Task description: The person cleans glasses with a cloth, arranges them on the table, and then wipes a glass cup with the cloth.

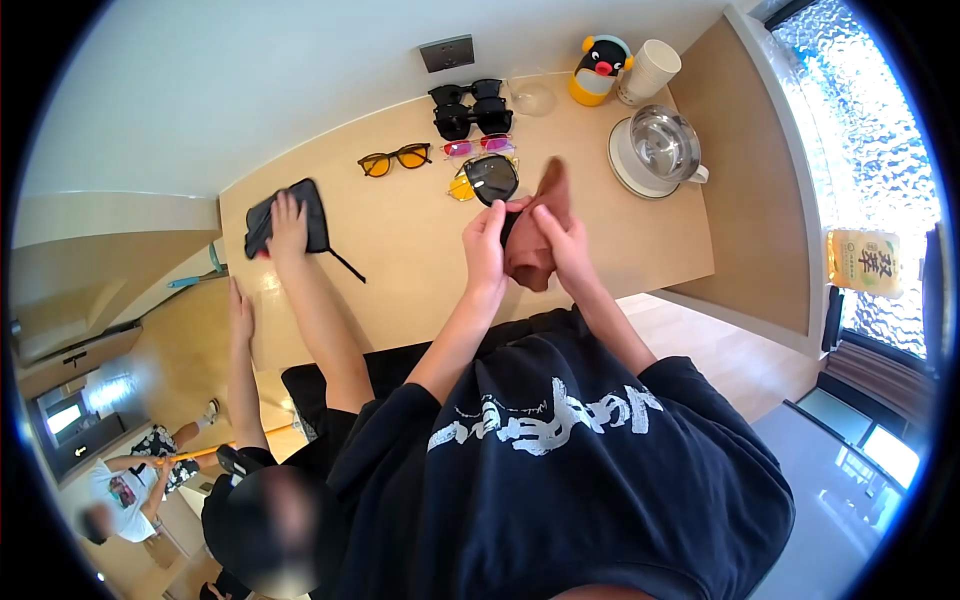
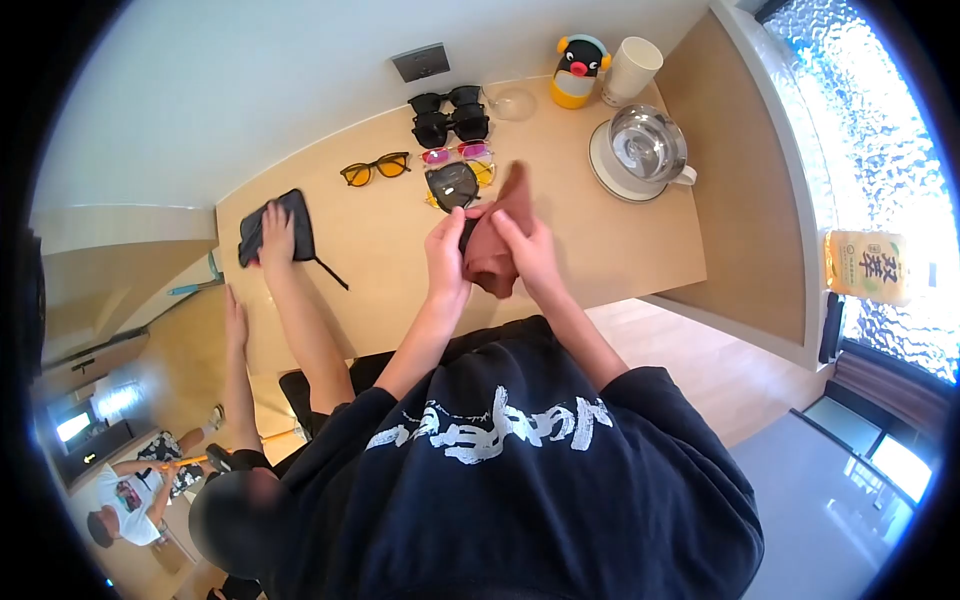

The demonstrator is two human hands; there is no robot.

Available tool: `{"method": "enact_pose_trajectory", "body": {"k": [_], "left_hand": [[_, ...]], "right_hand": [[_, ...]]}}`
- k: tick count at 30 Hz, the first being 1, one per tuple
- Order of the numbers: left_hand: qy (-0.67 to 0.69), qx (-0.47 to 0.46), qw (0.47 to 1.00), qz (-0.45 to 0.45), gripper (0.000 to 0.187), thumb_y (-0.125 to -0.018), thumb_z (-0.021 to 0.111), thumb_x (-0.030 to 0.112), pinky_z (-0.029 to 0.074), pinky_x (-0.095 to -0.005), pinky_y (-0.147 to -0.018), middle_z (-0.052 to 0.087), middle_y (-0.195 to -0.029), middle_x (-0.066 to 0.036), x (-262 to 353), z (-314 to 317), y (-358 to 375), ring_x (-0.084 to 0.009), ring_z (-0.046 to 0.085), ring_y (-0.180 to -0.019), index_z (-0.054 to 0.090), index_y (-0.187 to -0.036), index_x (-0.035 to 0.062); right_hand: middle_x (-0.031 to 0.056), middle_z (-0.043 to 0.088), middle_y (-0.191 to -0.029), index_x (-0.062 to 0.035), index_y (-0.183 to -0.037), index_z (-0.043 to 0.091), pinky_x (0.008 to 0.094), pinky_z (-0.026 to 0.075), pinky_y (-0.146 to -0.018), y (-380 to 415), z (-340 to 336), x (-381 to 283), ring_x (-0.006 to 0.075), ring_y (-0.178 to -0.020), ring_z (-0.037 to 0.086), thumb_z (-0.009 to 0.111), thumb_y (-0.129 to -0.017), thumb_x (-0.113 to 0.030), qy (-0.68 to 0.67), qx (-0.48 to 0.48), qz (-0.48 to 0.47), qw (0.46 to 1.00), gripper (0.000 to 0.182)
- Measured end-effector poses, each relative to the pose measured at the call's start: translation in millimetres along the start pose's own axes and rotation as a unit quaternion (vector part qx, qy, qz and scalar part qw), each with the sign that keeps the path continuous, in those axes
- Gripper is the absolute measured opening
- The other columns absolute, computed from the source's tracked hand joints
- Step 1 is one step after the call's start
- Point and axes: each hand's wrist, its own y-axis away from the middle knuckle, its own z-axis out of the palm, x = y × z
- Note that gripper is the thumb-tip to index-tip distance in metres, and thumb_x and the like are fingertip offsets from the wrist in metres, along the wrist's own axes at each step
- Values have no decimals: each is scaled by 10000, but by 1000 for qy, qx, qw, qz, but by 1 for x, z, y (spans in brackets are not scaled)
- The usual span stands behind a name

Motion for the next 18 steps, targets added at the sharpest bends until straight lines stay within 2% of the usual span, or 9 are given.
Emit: {"method": "enact_pose_trajectory", "body": {"k": [1, 4, 6, 9, 10, 11, 13, 14, 18], "left_hand": [[-1, 0, 1000, -1, 295, -925, 486, 213, 457, -253, -710, 641, -873, -113, 1, -4, -2, -138, 590, -765, 615, -825, -32], [-89, -39, 995, 30, 279, -918, 478, 177, 450, -246, -708, 653, -817, -112, 10, -13, -5, -129, 592, -741, 605, -775, -27], [-167, -68, 983, 46, 274, -912, 485, 166, 448, -239, -703, 653, -807, -101, 11, -9, -2, -121, 587, -730, 603, -754, -23], [-247, -102, 961, 66, 277, -889, 515, 144, 433, -242, -611, 639, -713, -67, -1, -4, -2, -100, 559, -643, 587, -687, -32], [-302, -103, 945, 71, 276, -881, 524, 147, 419, -260, -570, 622, -667, -69, -5, -6, -4, -96, 546, -610, 581, -687, -42], [-357, -103, 925, 77, 277, -872, 534, 150, 405, -277, -529, 604, -621, -71, -9, -7, -6, -93, 532, -578, 575, -686, -51], [-370, -106, 916, 115, 270, -850, 549, 152, 382, -316, -491, 559, -559, -120, -11, -6, -7, -145, 521, -513, 549, -684, -60], [-401, -114, 899, 135, 258, -841, 549, 146, 388, -323, -497, 550, -567, -150, -10, -3, -3, -191, 523, -508, 546, -684, -58], [-411, -110, 886, 181, 236, -821, 549, 130, 400, -351, -511, 532, -592, -211, -13, 0, 4, -319, 524, -520, 541, -674, -55]], "right_hand": [[101, 585, -1069, 22, -1157, 502, 310, 449, -861, -14, -17, 22, 172, -982, 567, 539, -895, -301, 5, 91, 5, 996, 418], [100, 541, -1157, 1, -1238, 423, 332, 417, -926, -28, -33, -11, 196, -1077, 525, 476, -915, -388, -164, 109, -9, 980, 509], [84, 502, -1216, -22, -1288, 359, 347, 374, -983, -30, -41, -26, 208, -1157, 470, 427, -915, -460, -256, 19, 3, 966, 580], [47, 520, -1177, -34, -1266, 389, 338, 363, -981, -25, -34, -26, 178, -1142, 473, 415, -911, -481, -210, -36, 83, 974, 571], [43, 527, -1138, -21, -1242, 398, 321, 392, -934, -23, -34, -19, 151, -1081, 499, 518, -890, -388, -165, -77, 96, 979, 522], [43, 527, -1138, -21, -1242, 398, 321, 392, -934, -21, -36, -16, 151, -1081, 499, 518, -890, -388, -167, -75, 95, 979, 522], [65, 493, -1164, -17, -1230, 395, 318, 379, -941, -18, -36, -15, 166, -1100, 478, 624, -837, -281, -96, -163, 33, 981, 526], [72, 526, -1075, -4, -1173, 431, 303, 415, -886, -16, -33, -22, 161, -1009, 518, 691, -775, -184, -106, -165, 38, 980, 508], [84, 555, -1031, 7, -1142, 454, 300, 444, -835, -17, -29, -22, 167, -939, 552, 673, -787, -187, -53, -121, 27, 991, 460]]}}
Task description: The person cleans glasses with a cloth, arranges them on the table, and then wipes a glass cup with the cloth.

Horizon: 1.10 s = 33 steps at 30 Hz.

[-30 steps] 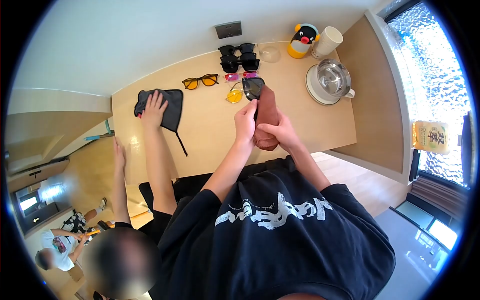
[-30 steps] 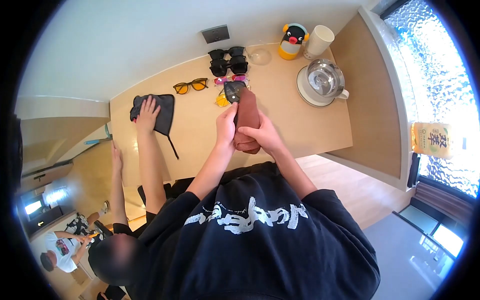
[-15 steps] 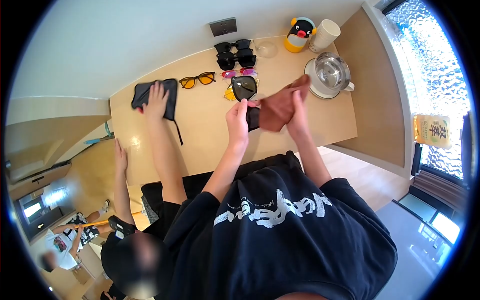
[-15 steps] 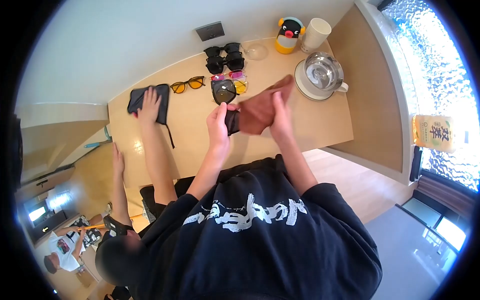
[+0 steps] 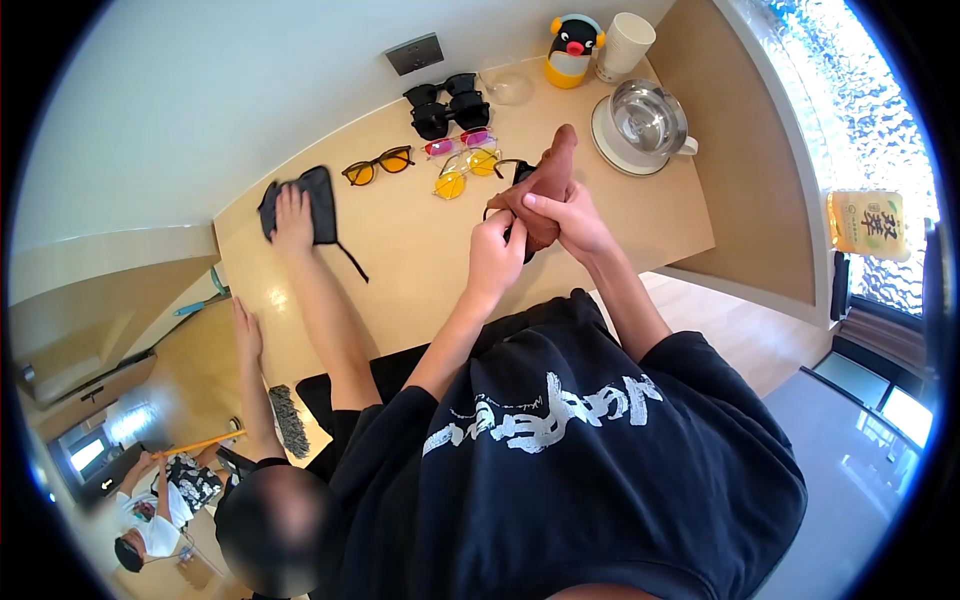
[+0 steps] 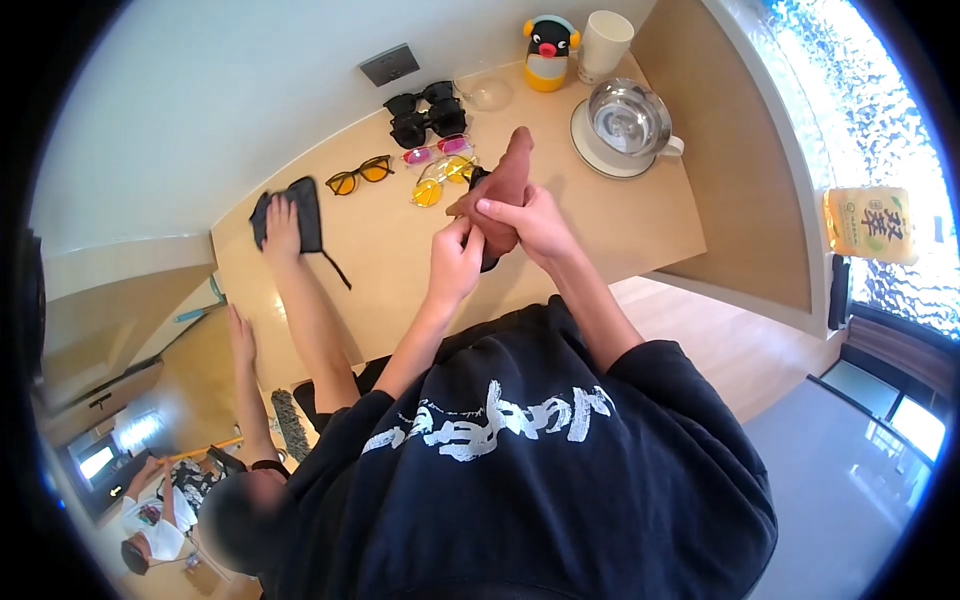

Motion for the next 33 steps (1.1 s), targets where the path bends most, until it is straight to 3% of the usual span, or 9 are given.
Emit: {"method": "enact_pose_trajectory", "body": {"k": [7, 9, 11, 19, 21, 23, 25, 27, 33], "left_hand": [[-99, -75, 992, -20, 209, -817, 562, 137, 422, -376, -546, 554, -637, -190, 9, -6, 22, -356, 544, -587, 554, -685, -25], [-165, -195, 965, 65, 203, -801, 585, 153, 428, -395, -567, 542, -649, -175, 0, -8, 41, -351, 543, -623, 557, -680, -8], [-169, -193, 966, 39, 207, -778, 605, 161, 432, -415, -577, 527, -651, -166, 0, -6, 50, -341, 546, -640, 553, -664, -5], [-367, -230, 856, 283, 158, -718, 638, 159, 462, -355, -689, 571, -649, -100, 14, -29, 21, -260, 580, -704, 596, -657, 20], [-395, -253, 842, 267, 150, -718, 638, 158, 464, -352, -703, 576, -653, -100, 15, -33, 20, -256, 583, -699, 606, -664, 22], [-422, -280, 825, 253, 143, -717, 638, 157, 466, -348, -718, 582, -658, -100, 14, -33, 20, -252, 587, -694, 616, -671, 23], [-423, -286, 825, 242, 150, -722, 634, 161, 471, -349, -705, 594, -670, -109, 13, -32, 19, -255, 595, -686, 620, -669, 22], [-429, -298, 819, 237, 153, -730, 627, 161, 475, -353, -696, 598, -673, -113, 10, -28, 20, -262, 597, -683, 619, -669, 21], [-434, -346, 799, 232, 161, -745, 603, 155, 483, -370, -663, 597, -678, -124, -4, -27, 23, -281, 600, -687, 610, -663, 17]], "right_hand": [[98, 591, -971, 9, -1082, 496, 290, 461, -786, -13, -17, -22, 165, -895, 576, 603, -855, -265, -124, 111, 87, 982, 373], [91, 587, -963, 6, -1101, 484, 295, 463, -773, -21, -39, -22, 165, -893, 574, 546, -892, -299, -44, 186, -57, 980, 375], [77, 582, -963, 1, -1101, 486, 287, 458, -760, -16, -35, -31, 155, -878, 569, 512, -910, -309, -31, 147, -44, 988, 365], [52, 593, -916, -9, -1080, 528, 276, 431, -785, 8, -36, -35, 132, -839, 559, 459, -930, -336, -111, 168, 24, 979, 366], [60, 602, -886, 0, -1044, 559, 285, 432, -818, 19, -45, -29, 140, -875, 563, 508, -901, -307, 138, 3, 223, 965, 342], [104, 629, -810, 12, -970, 596, 284, 467, -678, 28, -34, -4, 184, -767, 602, 584, -832, -348, 373, -57, 99, 921, 386], [109, 633, -788, 31, -980, 594, 274, 468, -614, 25, -32, 13, 165, -700, 606, 614, -808, -327, 401, -30, 49, 914, 398], [117, 634, -813, 40, -965, 592, 265, 463, -579, 21, -25, 9, 154, -682, 605, 629, -804, -289, 267, 58, 237, 932, 368], [113, 627, -859, 4, -936, 594, 273, 485, -599, 1, -38, 46, 162, -711, 607, 620, -825, -243, 12, 116, 243, 963, 273]]}}
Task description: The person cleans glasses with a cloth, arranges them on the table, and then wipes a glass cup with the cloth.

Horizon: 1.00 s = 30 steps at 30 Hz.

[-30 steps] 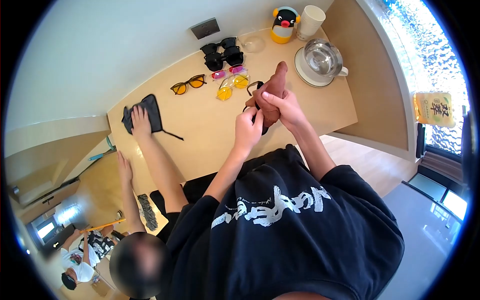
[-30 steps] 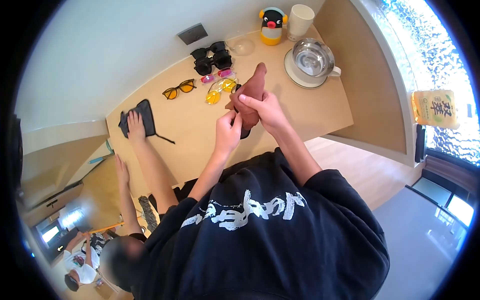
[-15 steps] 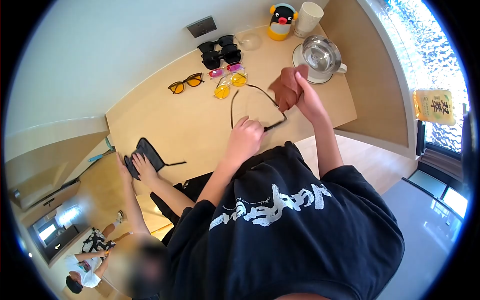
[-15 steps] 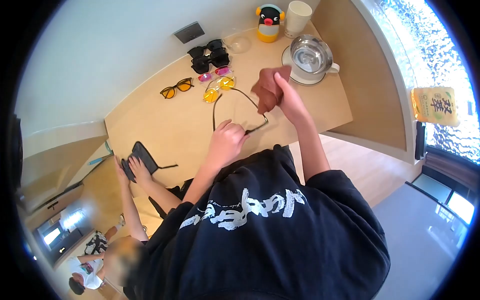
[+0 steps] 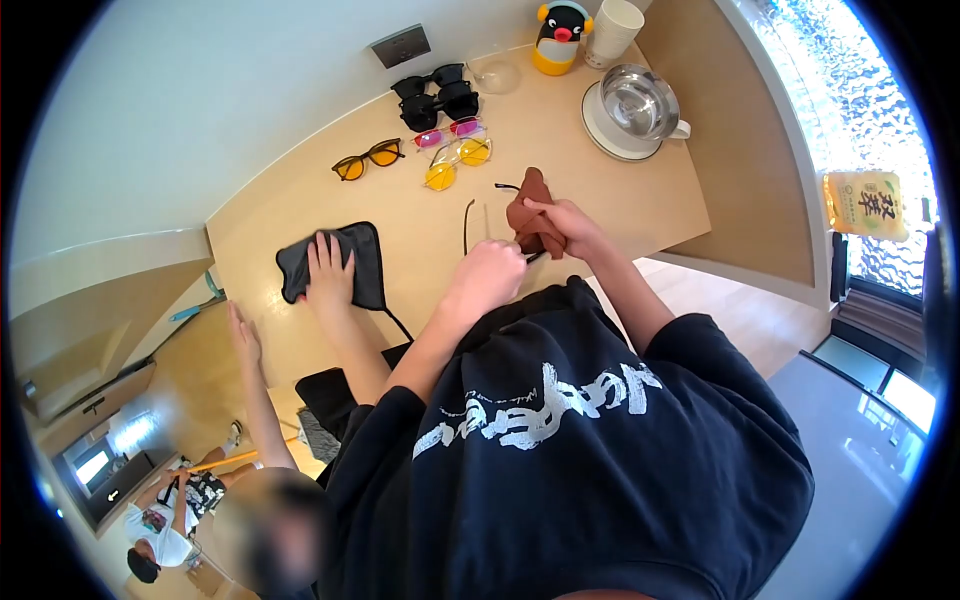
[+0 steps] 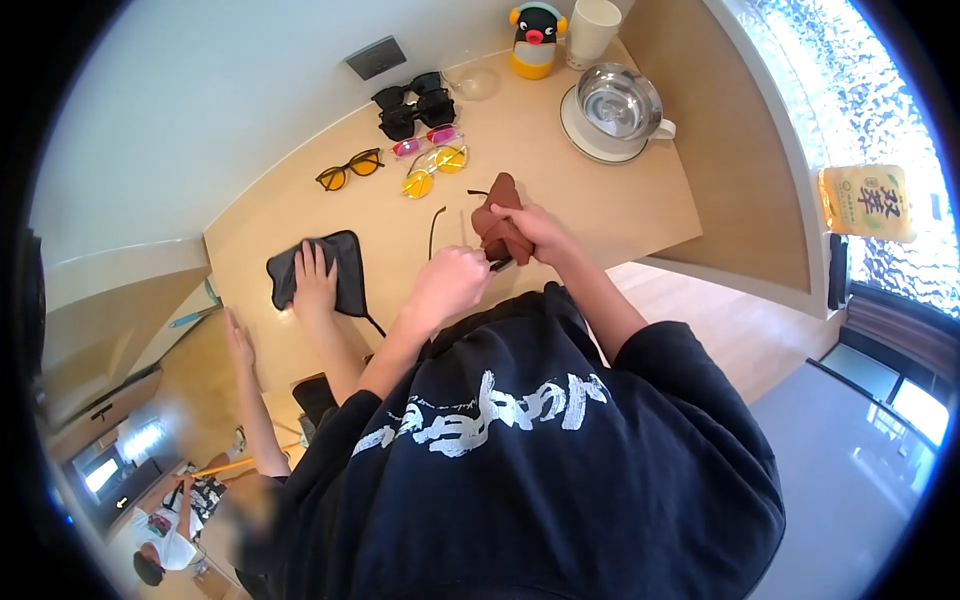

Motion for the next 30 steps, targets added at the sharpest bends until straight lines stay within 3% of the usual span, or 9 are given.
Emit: {"method": "enact_pose_trajectory", "body": {"k": [6, 12, 14, 16, 20, 22, 23, 25, 30], "left_hand": [[29, 13, 999, 17, 115, -700, 570, 106, 502, -354, -667, 614, -726, -135, 8, -11, 2, -268, 621, -722, 622, -670, 8], [345, 130, 929, -39, 210, -794, 576, 148, 492, -324, -649, 607, -711, -134, -10, -40, 14, -278, 603, -644, 562, -684, -31], [759, 196, 618, -66, 270, -855, 522, 159, 487, -349, -668, 597, -707, -148, -15, -34, 20, -278, 603, -637, 542, -667, -34], [821, 274, 499, -30, 320, -904, 455, 196, 482, -388, -708, 582, -728, -144, -24, -28, 18, -275, 603, -707, 532, -672, -10], [851, 292, 422, -110, 273, -928, 429, 258, 456, -360, -771, 550, -797, -69, -29, -28, 10, -199, 568, -755, 502, -752, 62], [871, 287, 375, -140, 255, -927, 440, 256, 447, -340, -789, 544, -817, -60, -30, -24, 4, -187, 559, -773, 502, -764, 70], [877, 317, 316, -175, 252, -917, 468, 249, 454, -328, -777, 562, -815, -66, -31, -21, 1, -192, 566, -778, 516, -750, 67], [869, 352, 274, -214, 215, -897, 517, 231, 453, -304, -802, 587, -816, -67, -36, -18, -5, -196, 572, -818, 537, -752, 74], [862, 381, 249, -223, 210, -898, 513, 235, 450, -313, -840, 592, -822, -74, -40, -16, -6, -204, 577, -837, 547, -765, 76]], "right_hand": [[110, 614, -932, 7, -1046, 526, 304, 512, -748, -38, -19, -29, 176, -841, 600, 528, -878, -248, -140, -95, 10, 986, 305], [93, 572, -1082, -18, -1169, 477, 349, 428, -919, -9, -22, -67, 212, -1014, 551, 495, -877, -247, -240, -63, -149, 957, 372], [82, 549, -1136, -7, -1199, 451, 355, 398, -945, -10, -30, -65, 217, -1069, 523, 503, -868, -265, -229, -70, -205, 949, 423], [105, 516, -1204, -18, -1203, 447, 349, 424, -919, -1, -33, -60, 219, -1103, 512, 426, -887, -224, -162, -105, -298, 935, 378], [125, 515, -1183, 15, -1002, 571, 346, 366, -954, 45, 12, -61, 229, -1123, 484, 517, -769, -118, 173, -237, -314, 903, 273], [168, 535, -1100, 13, -881, 601, 366, 331, -983, 44, 35, -45, 279, -1127, 473, 565, -744, -90, 423, -137, -459, 769, 175], [168, 535, -1100, 13, -881, 601, 366, 331, -983, 46, 43, -37, 279, -1127, 473, 565, -744, -90, 423, -137, -458, 770, 175], [197, 540, -1025, 3, -899, 571, 392, 331, -971, 50, 55, -26, 337, -1093, 469, 594, -755, -109, 605, -70, -531, 589, 184], [216, 554, -989, 8, -963, 518, 427, 392, -858, 43, 64, -7, 360, -965, 513, 603, -761, -209, 559, -108, -444, 692, 309]]}}
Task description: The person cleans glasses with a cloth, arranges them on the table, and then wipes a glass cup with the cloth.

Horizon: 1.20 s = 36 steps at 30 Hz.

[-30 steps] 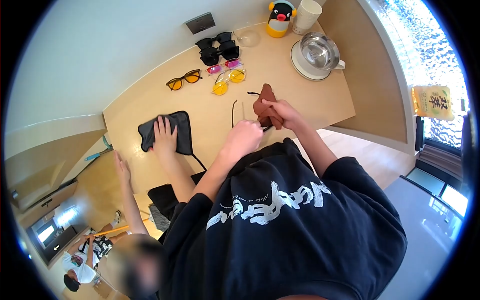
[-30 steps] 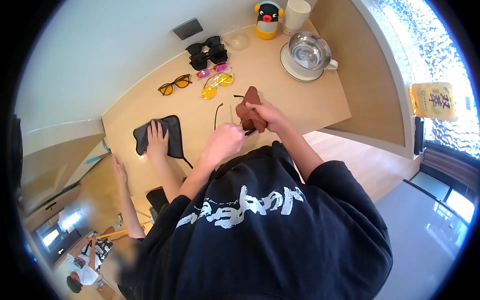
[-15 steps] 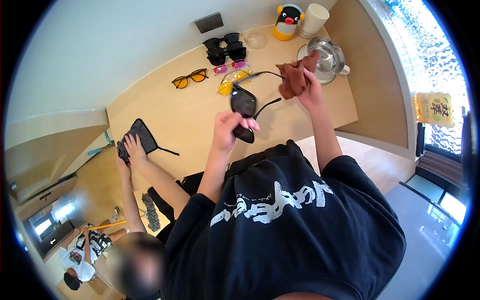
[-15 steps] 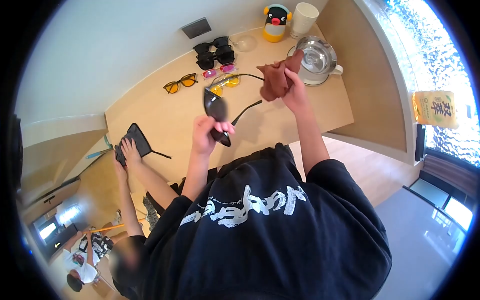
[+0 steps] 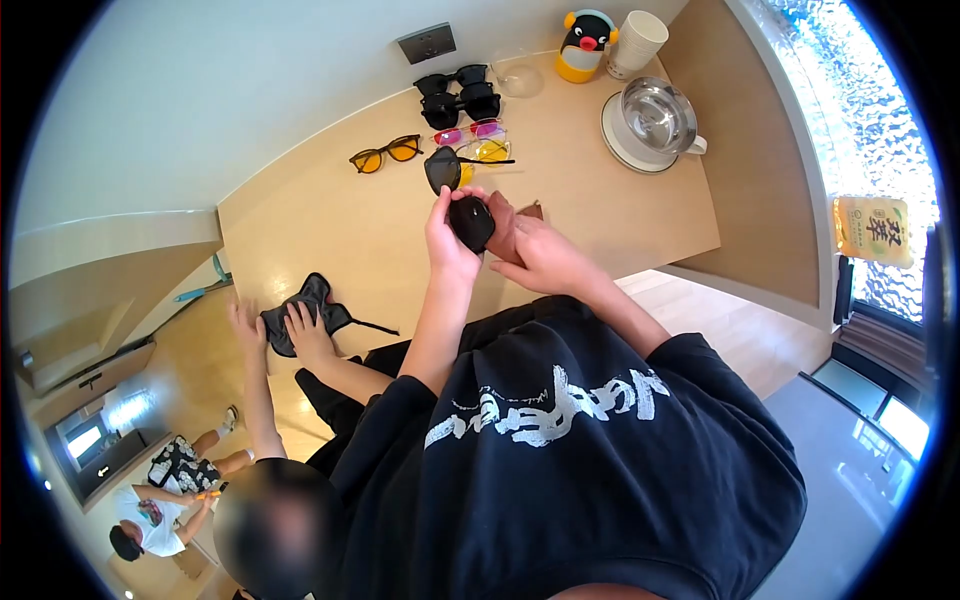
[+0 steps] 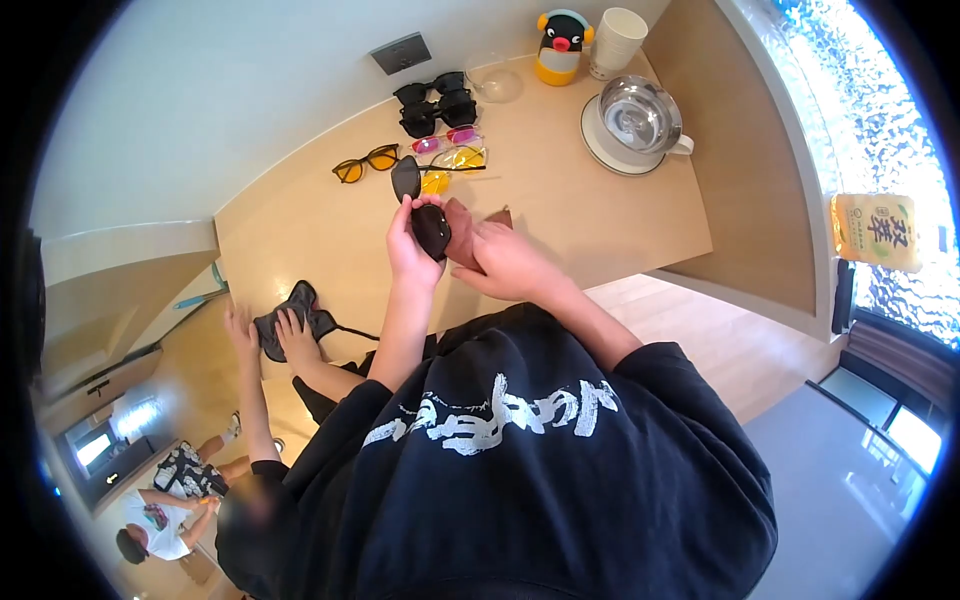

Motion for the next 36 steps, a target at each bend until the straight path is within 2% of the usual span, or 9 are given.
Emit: {"method": "enact_pose_trajectory", "body": {"k": [8, 10, 17, 22, 24, 25, 27, 31, 36], "left_hand": [[14, -15, 1000, -8, 192, -908, 497, 222, 452, -327, -857, 603, -879, -88, 5, -18, -10, -206, 567, -906, 552, -827, 57], [76, -50, 993, -73, 176, -920, 450, 158, 472, -317, -853, 617, -885, -81, 8, -23, -12, -201, 592, -918, 554, -930, 16], [89, -62, 984, -143, 213, -930, 453, 187, 506, -349, -791, 605, -874, -116, 27, -17, 6, -233, 601, -856, 548, -836, 21], [4, -149, 978, -148, 254, -930, 453, 246, 514, -341, -684, 532, -768, -45, 62, -26, 13, -203, 608, -757, 527, -765, 67], [-145, -163, 972, -88, 262, -922, 463, 225, 514, -341, -662, 563, -755, -64, 77, -20, 19, -223, 625, -705, 532, -746, 43], [-144, -161, 973, -84, 262, -922, 463, 225, 514, -341, -662, 563, -755, -64, 78, -13, 22, -223, 625, -705, 532, -746, 43], [-375, -157, 912, -58, 275, -909, 477, 206, 512, -334, -651, 595, -728, -94, 75, 0, 25, -242, 641, -669, 546, -726, 14], [-505, -224, 830, -80, 267, -881, 528, 168, 483, -273, -631, 634, -712, -107, 43, 7, 18, -179, 633, -662, 600, -720, -33], [-660, -223, 717, -17, 222, -838, 562, 148, 448, -277, -604, 623, -669, -79, 19, 22, 30, -168, 594, -618, 620, -700, -16]], "right_hand": [[174, 603, -698, 0, -925, 527, 425, 469, -611, -9, 7, -6, 358, -636, 583, 645, -743, -325, 18, 32, 99, 994, 390], [162, 592, -622, -15, -866, 557, 425, 464, -543, -9, 8, 4, 359, -543, 566, 646, -736, -390, 44, 20, 71, 996, 407], [178, 591, -651, -23, -748, 585, 420, 459, -551, 19, -4, 44, 358, -581, 570, 659, -707, -429, 101, -93, 66, 988, 415], [168, 610, -697, -21, -873, 604, 393, 466, -598, 53, -38, 92, 291, -643, 602, 639, -712, -337, 57, -93, 148, 983, 357], [140, 642, -898, -13, -1026, 584, 344, 464, -710, 59, -55, 89, 213, -737, 600, 600, -724, -251, -224, 34, 328, 917, 385], [140, 642, -898, -13, -1026, 584, 344, 464, -710, 56, -60, 85, 213, -737, 600, 600, -724, -251, -224, 30, 325, 918, 385], [150, 545, -1177, 13, -1240, 442, 310, 427, -827, 53, -67, 77, 181, -893, 550, 571, -733, -189, -406, 160, 168, 884, 562], [205, 394, -1341, 28, -1378, 160, 318, 386, -921, 23, -49, 42, 218, -1021, 502, 556, -744, -153, -535, 202, 85, 816, 769], [216, 436, -1302, 41, -1255, 332, 309, 408, -886, 18, -30, 38, 207, -998, 517, 545, -767, -130, -566, 184, 110, 796, 560]]}}
